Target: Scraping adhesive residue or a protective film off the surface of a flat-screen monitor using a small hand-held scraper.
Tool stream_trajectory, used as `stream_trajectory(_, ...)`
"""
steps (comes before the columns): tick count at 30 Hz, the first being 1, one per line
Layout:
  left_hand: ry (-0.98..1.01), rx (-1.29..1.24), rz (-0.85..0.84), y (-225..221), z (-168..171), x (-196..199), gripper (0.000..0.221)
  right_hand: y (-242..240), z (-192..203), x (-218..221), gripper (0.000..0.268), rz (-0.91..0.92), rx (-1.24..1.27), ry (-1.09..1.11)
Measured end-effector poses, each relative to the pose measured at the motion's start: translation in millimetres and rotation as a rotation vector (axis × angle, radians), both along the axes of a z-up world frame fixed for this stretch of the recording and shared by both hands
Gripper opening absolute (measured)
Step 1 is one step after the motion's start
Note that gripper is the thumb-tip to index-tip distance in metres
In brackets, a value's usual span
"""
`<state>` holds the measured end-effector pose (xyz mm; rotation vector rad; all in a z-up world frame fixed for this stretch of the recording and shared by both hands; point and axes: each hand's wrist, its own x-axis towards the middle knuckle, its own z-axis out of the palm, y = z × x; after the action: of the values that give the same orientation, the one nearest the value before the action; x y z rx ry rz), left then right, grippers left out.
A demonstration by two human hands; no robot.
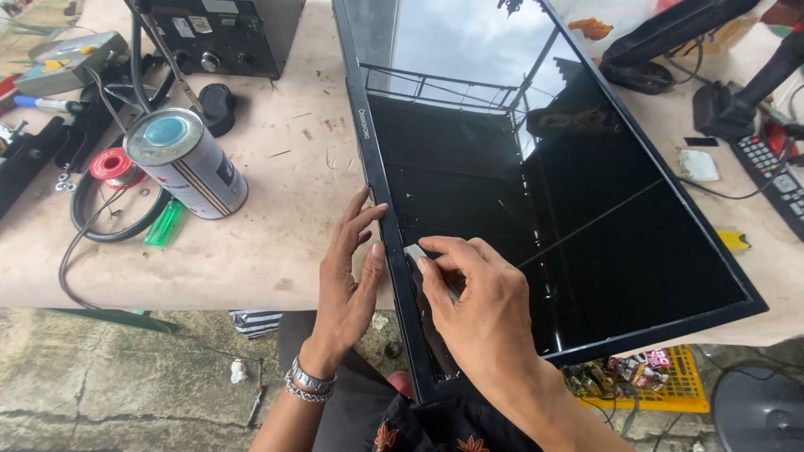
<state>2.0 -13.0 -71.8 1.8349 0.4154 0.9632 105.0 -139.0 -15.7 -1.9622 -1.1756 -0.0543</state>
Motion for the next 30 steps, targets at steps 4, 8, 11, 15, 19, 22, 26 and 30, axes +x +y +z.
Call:
stream_trajectory(4, -0.029, -0.056, -0.035, 1.4, -1.0, 0.1, 0.045, 4.4, -1.3, -1.6, 0.019, 0.022, 0.034, -0.089)
stream_trajectory(8, -0.071, -0.105, -0.08, 3.3, -3.0, 0.2, 0.044, 3.9, 3.4, -3.7, 0.02, 0.043, 0.022, -0.108)
stream_trajectory(11, -0.095, -0.108, -0.106, 4.0, -4.9, -0.4, 0.044, 5.0, 2.2, -3.8, 0.021, 0.031, 0.021, -0.137)
stream_trajectory(15, -0.085, -0.069, -0.096, 3.6, -5.6, -1.1, 0.042, 8.2, -0.1, 6.5, 0.022, 0.01, -0.035, -0.075)
stream_trajectory(19, -0.062, -0.062, -0.03, -1.7, 1.0, 0.6, 0.041, 20.8, 15.8, 31.2, 0.016, 0.07, -0.071, -0.018)
stream_trajectory(22, -0.055, -0.058, -0.026, 0.5, -5.9, 2.5, 0.042, 31.4, 16.7, 51.3, 0.015, 0.143, -0.104, -0.048)
stream_trajectory(26, -0.072, -0.019, -0.026, -0.2, -8.4, 5.2, 0.042, 46.3, 18.6, 64.1, 0.019, 0.251, -0.132, 0.049)
stream_trajectory(30, -0.073, -0.008, -0.021, 0.3, -14.3, 6.7, 0.043, 54.0, 9.2, 71.9, 0.021, 0.283, -0.147, 0.065)
